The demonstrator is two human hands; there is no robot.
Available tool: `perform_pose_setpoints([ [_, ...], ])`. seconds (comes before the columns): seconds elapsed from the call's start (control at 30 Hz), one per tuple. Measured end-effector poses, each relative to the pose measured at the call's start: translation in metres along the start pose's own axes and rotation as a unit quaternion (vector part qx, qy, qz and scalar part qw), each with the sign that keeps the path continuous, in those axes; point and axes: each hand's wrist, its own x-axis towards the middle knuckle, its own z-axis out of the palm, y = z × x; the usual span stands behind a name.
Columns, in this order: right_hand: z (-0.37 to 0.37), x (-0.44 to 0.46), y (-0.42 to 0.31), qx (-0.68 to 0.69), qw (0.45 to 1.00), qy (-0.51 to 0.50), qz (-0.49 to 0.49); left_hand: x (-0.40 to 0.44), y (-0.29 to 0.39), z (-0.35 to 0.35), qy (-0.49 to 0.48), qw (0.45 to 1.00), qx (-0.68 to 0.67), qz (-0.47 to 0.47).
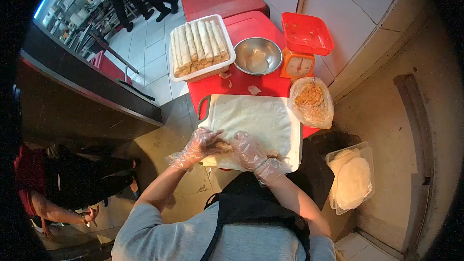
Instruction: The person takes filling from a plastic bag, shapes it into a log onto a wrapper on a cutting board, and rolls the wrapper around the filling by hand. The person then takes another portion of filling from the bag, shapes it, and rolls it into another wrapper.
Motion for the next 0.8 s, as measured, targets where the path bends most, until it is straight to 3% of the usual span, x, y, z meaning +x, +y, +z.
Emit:
perform_pose_setpoints([
  [0.07, -0.002, -0.002, -0.003, 0.000, 1.000, -0.020, 0.003, -0.006, -0.005, 0.001, -0.025, 0.999, 0.024, -0.009],
  [0.2, -0.017, -0.004, 0.009, 0.073, 0.997, -0.012, -0.033, 0.004, 0.000, -0.010, 0.045, 0.996, -0.068, -0.036],
  [0.27, -0.029, -0.014, 0.033, 0.058, 0.996, 0.067, -0.018, 0.018, -0.001, -0.023, 0.113, 0.990, -0.066, -0.059],
  [0.3, -0.037, -0.022, 0.048, 0.051, 0.993, 0.104, -0.012, 0.028, -0.007, -0.020, 0.099, 0.991, -0.030, -0.089],
  [0.33, -0.046, -0.033, 0.059, -0.045, 0.989, 0.141, -0.012, 0.042, -0.014, -0.013, 0.083, 0.989, 0.006, -0.119],
  [0.4, -0.059, -0.046, 0.077, -0.123, 0.973, 0.187, 0.065, 0.070, -0.022, -0.001, 0.058, 0.985, 0.059, -0.152],
  [0.47, -0.071, -0.051, 0.081, -0.086, 0.950, 0.206, 0.220, 0.096, -0.023, 0.014, 0.033, 0.983, 0.091, -0.156],
  [0.57, -0.069, -0.056, 0.076, -0.108, 0.952, 0.192, 0.212, 0.107, -0.053, 0.060, 0.056, 0.975, 0.175, -0.122],
  [0.67, -0.067, -0.051, 0.076, -0.091, 0.949, 0.169, 0.250, 0.148, -0.045, 0.030, -0.197, 0.932, 0.061, -0.297],
  [0.77, -0.059, -0.051, 0.084, -0.075, 0.951, 0.164, 0.253, 0.156, -0.005, -0.005, -0.234, 0.923, 0.101, -0.287],
  [0.8, -0.056, -0.052, 0.087, -0.075, 0.951, 0.164, 0.249, 0.151, -0.009, -0.005, -0.179, 0.955, 0.074, -0.224],
])
